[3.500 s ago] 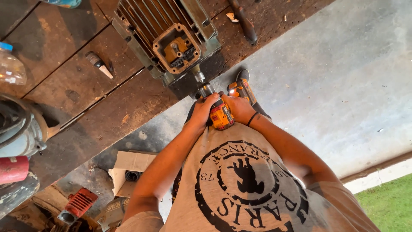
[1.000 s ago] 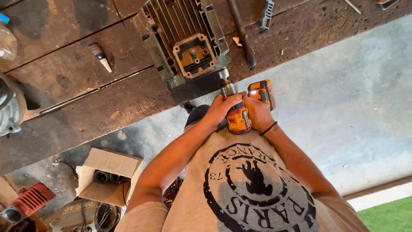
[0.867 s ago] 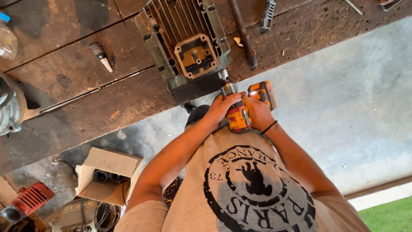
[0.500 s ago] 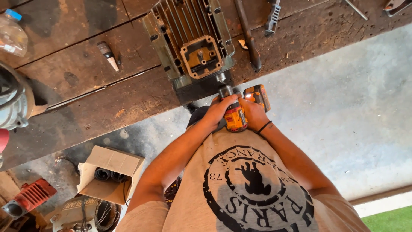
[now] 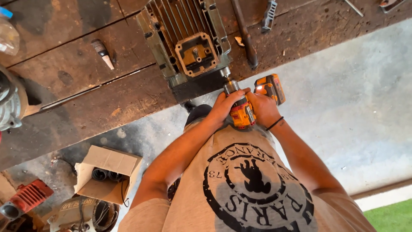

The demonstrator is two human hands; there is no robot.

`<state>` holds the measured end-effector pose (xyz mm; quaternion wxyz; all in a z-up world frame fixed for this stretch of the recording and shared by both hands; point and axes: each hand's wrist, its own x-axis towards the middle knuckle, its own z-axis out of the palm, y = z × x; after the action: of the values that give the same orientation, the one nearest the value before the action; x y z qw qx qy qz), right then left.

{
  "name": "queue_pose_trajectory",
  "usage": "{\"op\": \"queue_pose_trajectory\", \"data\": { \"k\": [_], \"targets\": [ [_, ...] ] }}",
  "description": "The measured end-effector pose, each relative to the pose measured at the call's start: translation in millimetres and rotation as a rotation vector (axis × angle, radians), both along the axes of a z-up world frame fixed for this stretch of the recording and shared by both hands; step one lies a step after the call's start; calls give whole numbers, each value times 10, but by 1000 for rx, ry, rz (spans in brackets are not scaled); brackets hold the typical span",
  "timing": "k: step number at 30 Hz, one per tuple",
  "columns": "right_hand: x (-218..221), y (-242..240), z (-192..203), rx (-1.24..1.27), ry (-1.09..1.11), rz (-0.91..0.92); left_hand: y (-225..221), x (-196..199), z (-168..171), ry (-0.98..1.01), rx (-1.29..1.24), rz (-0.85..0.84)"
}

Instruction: Using a cordless power drill to remove bolts from a motor housing on a workbench.

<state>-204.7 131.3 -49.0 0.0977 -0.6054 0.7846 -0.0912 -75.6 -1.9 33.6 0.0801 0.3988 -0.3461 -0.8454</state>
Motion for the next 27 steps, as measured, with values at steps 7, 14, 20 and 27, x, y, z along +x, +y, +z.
{"op": "queue_pose_trajectory", "data": {
  "k": [7, 14, 20, 27],
  "targets": [
    [73, -97, -93, 151, -179, 14, -22, 52, -242, -122, 50, 39],
    [230, -177, -143, 214, -300, 21, -66, 147, -452, -189, 23, 51],
    [115, -38, -208, 184, -103, -5, -82, 113, -229, -119, 38, 16],
    [68, -89, -20, 113, -14, 62, -29, 147, -361, -62, 64, 70]
  ]
}}
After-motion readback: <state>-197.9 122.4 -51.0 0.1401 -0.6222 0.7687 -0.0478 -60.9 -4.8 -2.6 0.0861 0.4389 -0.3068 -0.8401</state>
